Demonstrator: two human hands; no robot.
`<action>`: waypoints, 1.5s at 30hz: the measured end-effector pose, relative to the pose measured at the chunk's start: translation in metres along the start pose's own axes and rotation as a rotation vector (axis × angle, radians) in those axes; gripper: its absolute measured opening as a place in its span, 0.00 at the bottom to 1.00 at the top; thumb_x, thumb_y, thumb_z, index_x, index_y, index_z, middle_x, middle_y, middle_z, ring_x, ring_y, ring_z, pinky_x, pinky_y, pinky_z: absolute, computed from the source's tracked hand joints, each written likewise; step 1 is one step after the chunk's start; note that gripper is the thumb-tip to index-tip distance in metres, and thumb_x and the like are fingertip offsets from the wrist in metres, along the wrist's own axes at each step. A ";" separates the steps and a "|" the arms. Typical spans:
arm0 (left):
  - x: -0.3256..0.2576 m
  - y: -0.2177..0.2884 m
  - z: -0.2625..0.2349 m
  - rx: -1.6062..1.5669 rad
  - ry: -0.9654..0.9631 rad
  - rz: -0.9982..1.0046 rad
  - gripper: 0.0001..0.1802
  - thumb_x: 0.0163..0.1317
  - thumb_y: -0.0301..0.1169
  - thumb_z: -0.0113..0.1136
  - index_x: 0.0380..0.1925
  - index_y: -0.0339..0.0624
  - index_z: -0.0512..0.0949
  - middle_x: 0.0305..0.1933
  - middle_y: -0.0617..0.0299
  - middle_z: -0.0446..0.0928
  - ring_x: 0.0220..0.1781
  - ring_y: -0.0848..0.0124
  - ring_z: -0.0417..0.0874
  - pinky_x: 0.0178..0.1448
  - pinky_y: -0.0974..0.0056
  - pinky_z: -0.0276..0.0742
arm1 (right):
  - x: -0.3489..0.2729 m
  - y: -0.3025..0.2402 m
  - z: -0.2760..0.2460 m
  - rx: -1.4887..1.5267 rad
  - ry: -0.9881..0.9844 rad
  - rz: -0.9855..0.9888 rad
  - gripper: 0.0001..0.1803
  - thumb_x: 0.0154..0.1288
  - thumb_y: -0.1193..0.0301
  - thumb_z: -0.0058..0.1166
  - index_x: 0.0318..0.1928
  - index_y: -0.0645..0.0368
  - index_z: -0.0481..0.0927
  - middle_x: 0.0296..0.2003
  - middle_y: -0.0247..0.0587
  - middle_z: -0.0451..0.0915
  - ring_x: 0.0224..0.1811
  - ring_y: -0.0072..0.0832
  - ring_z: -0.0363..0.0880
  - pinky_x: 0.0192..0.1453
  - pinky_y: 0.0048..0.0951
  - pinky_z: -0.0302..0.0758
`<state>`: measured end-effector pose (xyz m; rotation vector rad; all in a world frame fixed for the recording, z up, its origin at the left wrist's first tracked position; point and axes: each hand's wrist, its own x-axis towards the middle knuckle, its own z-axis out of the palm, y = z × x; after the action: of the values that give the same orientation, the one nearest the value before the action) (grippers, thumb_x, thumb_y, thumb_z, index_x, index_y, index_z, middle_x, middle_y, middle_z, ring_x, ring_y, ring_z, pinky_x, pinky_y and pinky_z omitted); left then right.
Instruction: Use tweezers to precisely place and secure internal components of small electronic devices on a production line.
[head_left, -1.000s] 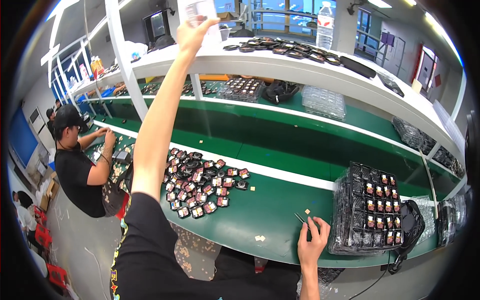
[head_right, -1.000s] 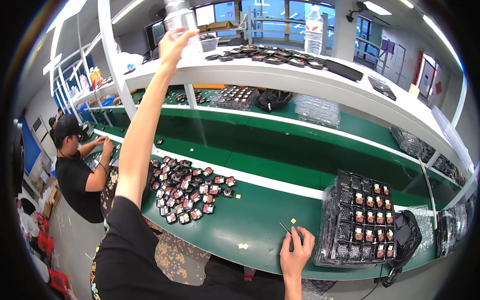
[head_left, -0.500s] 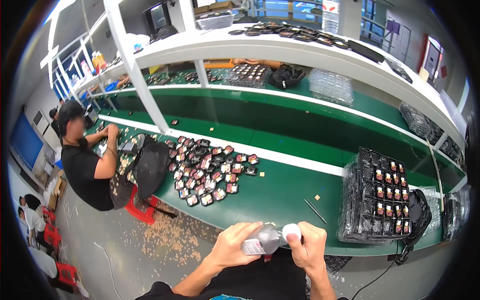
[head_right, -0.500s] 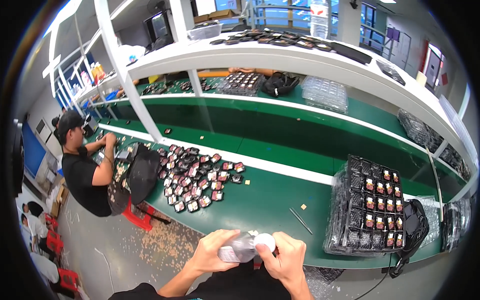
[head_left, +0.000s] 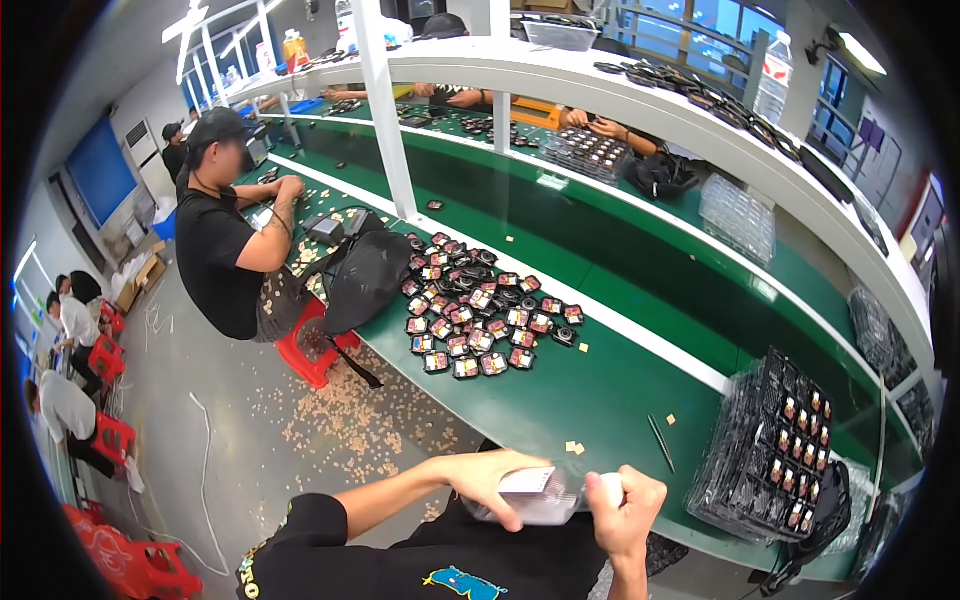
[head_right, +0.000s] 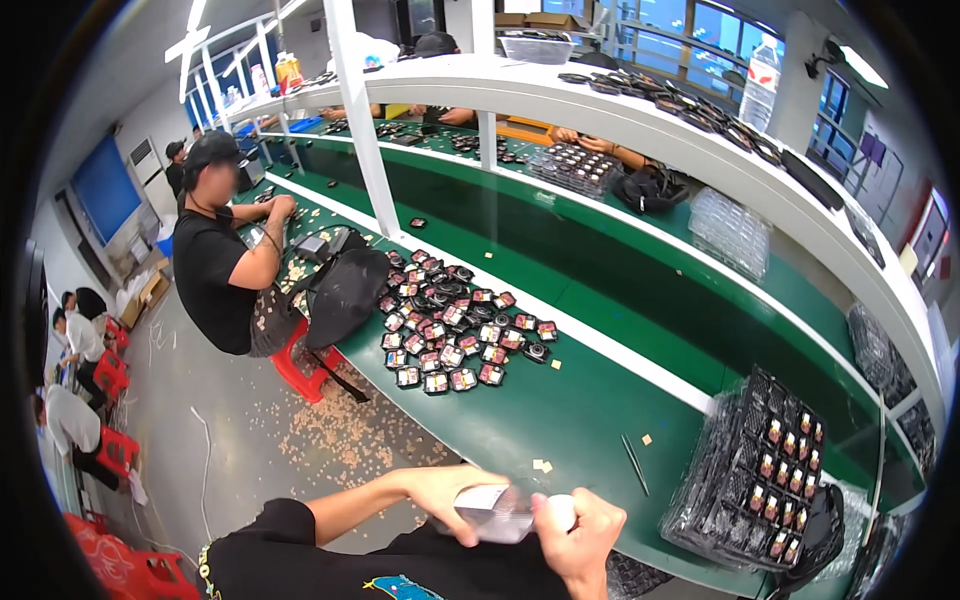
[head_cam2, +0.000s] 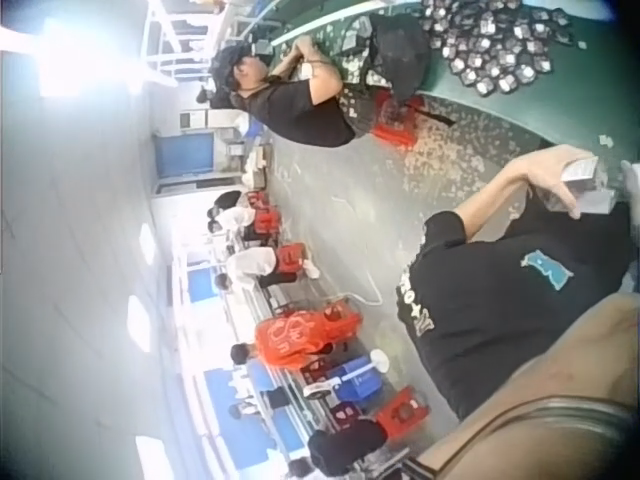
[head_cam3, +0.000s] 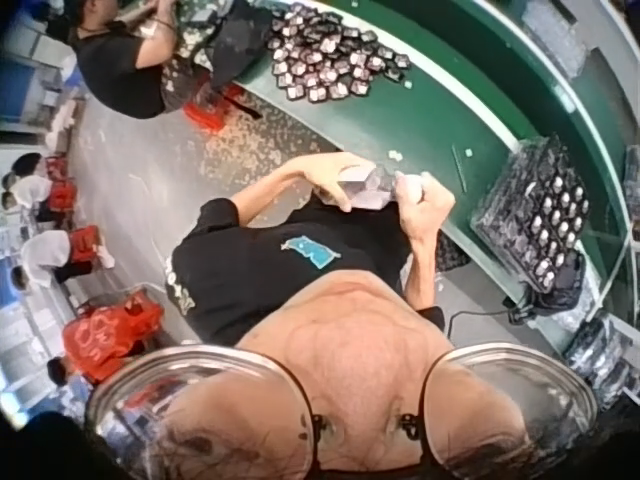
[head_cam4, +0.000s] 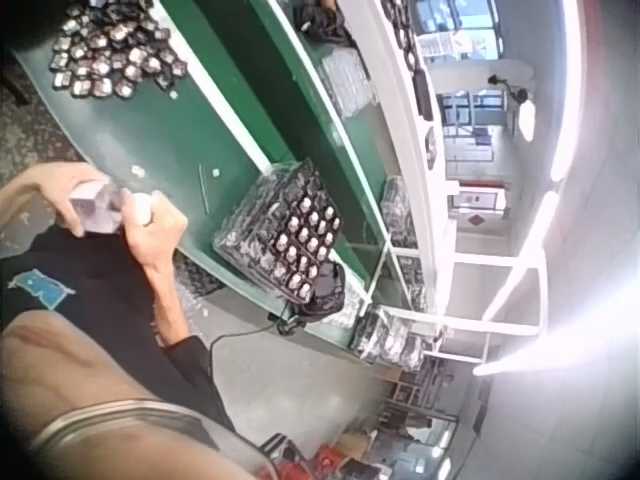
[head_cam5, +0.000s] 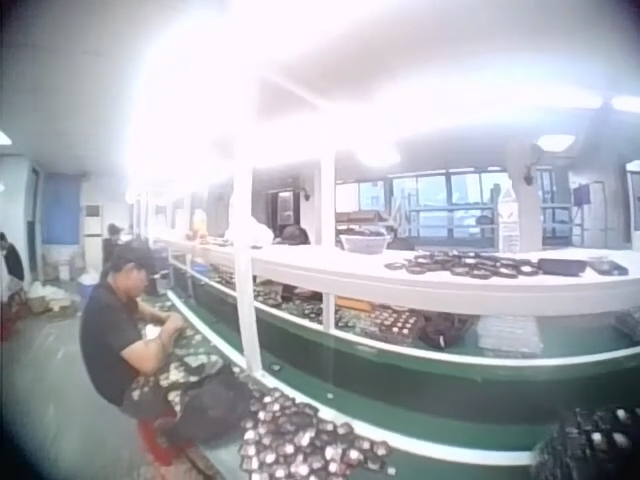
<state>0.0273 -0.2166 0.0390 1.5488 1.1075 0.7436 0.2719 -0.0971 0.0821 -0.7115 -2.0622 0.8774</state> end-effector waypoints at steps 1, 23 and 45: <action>0.006 -0.031 0.010 -0.306 -0.107 0.124 0.48 0.48 0.40 0.89 0.69 0.33 0.78 0.58 0.48 0.88 0.54 0.57 0.92 0.61 0.55 0.88 | 0.003 -0.001 0.002 0.032 -0.014 -0.149 0.27 0.61 0.65 0.72 0.19 0.61 0.66 0.16 0.37 0.60 0.16 0.31 0.59 0.24 0.38 0.53; 0.023 0.140 -0.048 0.327 0.941 0.974 0.45 0.49 0.35 0.93 0.63 0.29 0.78 0.51 0.41 0.90 0.50 0.51 0.96 0.52 0.53 0.94 | 0.010 0.087 0.068 0.644 0.143 0.306 0.25 0.84 0.56 0.45 0.30 0.61 0.69 0.24 0.32 0.65 0.22 0.19 0.61 0.27 0.28 0.56; 0.027 0.346 -0.120 1.517 1.057 1.574 0.38 0.53 0.38 0.92 0.59 0.48 0.76 0.60 0.39 0.87 0.58 0.42 0.94 0.62 0.41 0.95 | -0.006 0.119 0.089 0.905 0.277 0.441 0.13 0.91 0.61 0.50 0.48 0.55 0.80 0.37 0.23 0.73 0.34 0.13 0.68 0.35 0.21 0.64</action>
<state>0.0267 -0.1550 0.4008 3.6490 0.8685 2.2279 0.2253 -0.0598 -0.0540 -0.7091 -1.0768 1.6823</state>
